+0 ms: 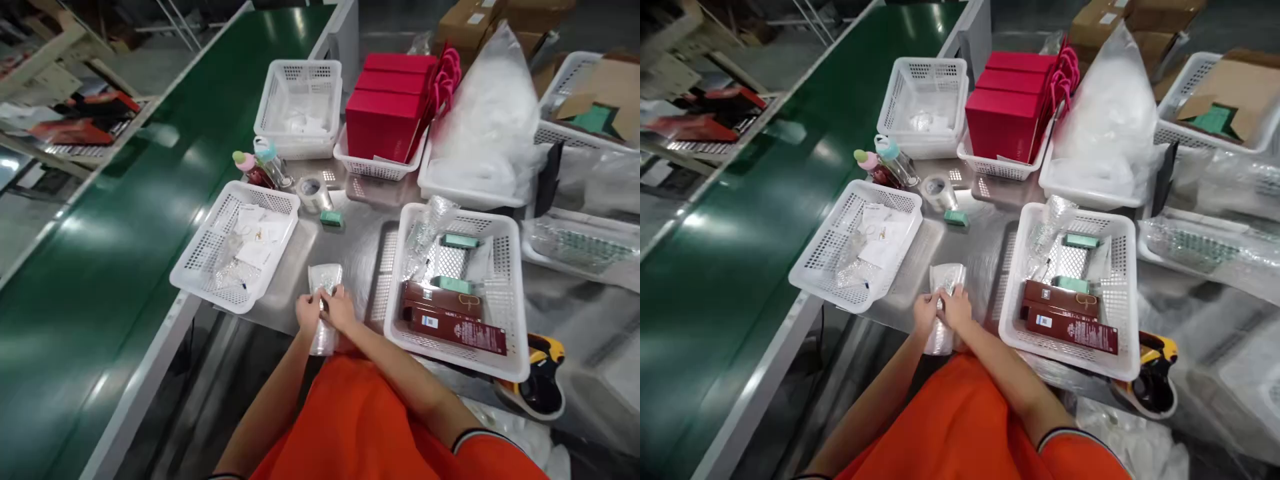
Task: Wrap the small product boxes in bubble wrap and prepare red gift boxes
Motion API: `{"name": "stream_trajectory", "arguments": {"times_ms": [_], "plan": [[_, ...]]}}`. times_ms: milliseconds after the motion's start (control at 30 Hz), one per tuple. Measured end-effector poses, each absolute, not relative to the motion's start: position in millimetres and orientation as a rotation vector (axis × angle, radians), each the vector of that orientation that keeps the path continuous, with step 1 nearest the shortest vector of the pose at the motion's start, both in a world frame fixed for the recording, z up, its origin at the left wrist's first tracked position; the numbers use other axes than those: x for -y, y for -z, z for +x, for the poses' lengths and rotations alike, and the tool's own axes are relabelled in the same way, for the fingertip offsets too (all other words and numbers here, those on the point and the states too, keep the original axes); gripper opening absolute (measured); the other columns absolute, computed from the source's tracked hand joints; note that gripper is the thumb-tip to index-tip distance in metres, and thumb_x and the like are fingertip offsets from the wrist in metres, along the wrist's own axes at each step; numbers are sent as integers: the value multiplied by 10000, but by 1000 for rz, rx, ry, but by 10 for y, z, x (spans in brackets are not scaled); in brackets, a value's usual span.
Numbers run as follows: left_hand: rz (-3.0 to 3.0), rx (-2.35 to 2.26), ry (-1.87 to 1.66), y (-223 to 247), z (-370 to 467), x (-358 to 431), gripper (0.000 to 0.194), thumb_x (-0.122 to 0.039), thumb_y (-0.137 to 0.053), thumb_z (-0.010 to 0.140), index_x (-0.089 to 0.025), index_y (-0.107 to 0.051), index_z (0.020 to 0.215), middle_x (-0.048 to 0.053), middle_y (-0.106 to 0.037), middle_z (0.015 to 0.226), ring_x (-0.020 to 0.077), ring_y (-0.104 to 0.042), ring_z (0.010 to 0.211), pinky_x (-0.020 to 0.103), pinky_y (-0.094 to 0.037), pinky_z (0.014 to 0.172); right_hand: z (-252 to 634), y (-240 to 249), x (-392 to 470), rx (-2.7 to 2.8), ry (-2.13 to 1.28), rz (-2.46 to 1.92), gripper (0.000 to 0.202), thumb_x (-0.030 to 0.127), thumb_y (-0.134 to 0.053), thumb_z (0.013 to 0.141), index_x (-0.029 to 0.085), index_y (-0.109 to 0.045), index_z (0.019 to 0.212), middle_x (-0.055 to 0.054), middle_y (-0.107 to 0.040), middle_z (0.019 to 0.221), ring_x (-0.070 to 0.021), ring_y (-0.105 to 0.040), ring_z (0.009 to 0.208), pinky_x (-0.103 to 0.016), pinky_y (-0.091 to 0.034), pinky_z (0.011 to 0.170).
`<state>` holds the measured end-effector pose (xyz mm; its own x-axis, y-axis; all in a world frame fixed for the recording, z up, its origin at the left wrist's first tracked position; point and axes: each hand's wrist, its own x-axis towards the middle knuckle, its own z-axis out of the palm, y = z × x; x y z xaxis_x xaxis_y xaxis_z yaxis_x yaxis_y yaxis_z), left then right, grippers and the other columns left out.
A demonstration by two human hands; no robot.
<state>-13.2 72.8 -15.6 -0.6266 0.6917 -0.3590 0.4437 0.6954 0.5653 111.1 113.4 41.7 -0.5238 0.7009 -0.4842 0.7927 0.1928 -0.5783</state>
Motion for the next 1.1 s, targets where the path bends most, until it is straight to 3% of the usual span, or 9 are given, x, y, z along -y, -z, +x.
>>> {"name": "stream_trajectory", "arguments": {"times_ms": [100, 200, 433, 533, 600, 700, 767, 967, 1100], "plan": [[1200, -2178, -468, 13, -418, -729, 201, -218, -676, 806, -135, -690, 988, 131, -728, 1066, 277, -655, 1114, 418, -489, 1031, 989, -238, -780, -2195, 1605, 1798, 800, 154, -664, 841, 227, -382, 1586, -161, -461, 1365, -289, -561, 1243, -415, -488, 1064], [1476, -1983, -370, -82, -626, -718, 372, -138, -692, 763, -149, -682, 1135, 124, -709, 1194, 252, -634, 1165, 395, -470, 1078, 866, -28, -567, -2048, 1932, 2043, 831, 58, -612, 775, 205, -409, 1567, -130, -449, 1309, -252, -575, 1214, -417, -462, 1118], [1935, -1719, -186, -111, -661, -677, 452, -118, -528, 858, -152, -643, 1294, 151, -671, 1229, 307, -603, 1152, 474, -477, 1033, 971, 109, -98, -1985, 2404, 2153, 773, 166, -647, 786, 251, -429, 1523, -102, -521, 1256, -209, -626, 1057, -378, -588, 904], [2314, -1659, -132, -35, -623, -449, 485, -65, -443, 886, -143, -625, 1329, 162, -680, 1226, 310, -624, 1110, 476, -487, 988, 1590, -139, 166, -2376, 2089, 2224, 478, 242, -572, 883, 262, -582, 1360, -78, -627, 1160, -214, -639, 1036, -382, -576, 899], [2477, -1663, -201, 46, -620, -240, 459, -67, -424, 917, -136, -625, 1324, 168, -701, 1187, 304, -649, 1047, 470, -501, 945, 2235, -389, 303, -2494, 1549, 2644, 341, 284, -519, 931, 239, -635, 1248, -88, -661, 1125, -219, -647, 987, -405, -555, 929], [2594, -1671, -414, 143, -611, 9, 400, -91, -435, 953, -146, -644, 1289, 168, -724, 1127, 297, -669, 1021, 454, -512, 908, 3333, -724, 352, -1783, 361, 3542, 412, 329, -490, 923, 159, -563, 1291, -148, -636, 1163, -264, -621, 1044, -461, -520, 969], [2641, -1693, -509, 157, -589, 74, 378, -87, -443, 957, -150, -658, 1262, 166, -728, 1110, 294, -673, 1036, 448, -513, 916, 3958, -810, 251, -1216, -15, 3563, 484, 280, -477, 878, 74, -528, 1313, -228, -603, 1240, -323, -567, 1192, -499, -469, 1026], [2703, -1740, -407, 24, -576, 6, 401, -108, -461, 951, -178, -673, 1284, 147, -720, 1131, 280, -664, 1076, 491, -472, 1059, 4628, -510, -237, -963, 499, 3142, 440, 265, -638, 827, 44, -617, 1207, -329, -650, 1156, -421, -620, 1176, -559, -444, 977], [2508, -1770, -188, -46, -619, 4, 517, -67, -424, 921, -186, -640, 1376, 175, -692, 1238, 331, -620, 1190, 535, -438, 1101, 4655, -494, -189, -738, 434, 3180, 468, 321, -583, 888, 50, -622, 1267, -377, -638, 1150, -455, -614, 1217, -620, -435, 944]]}}
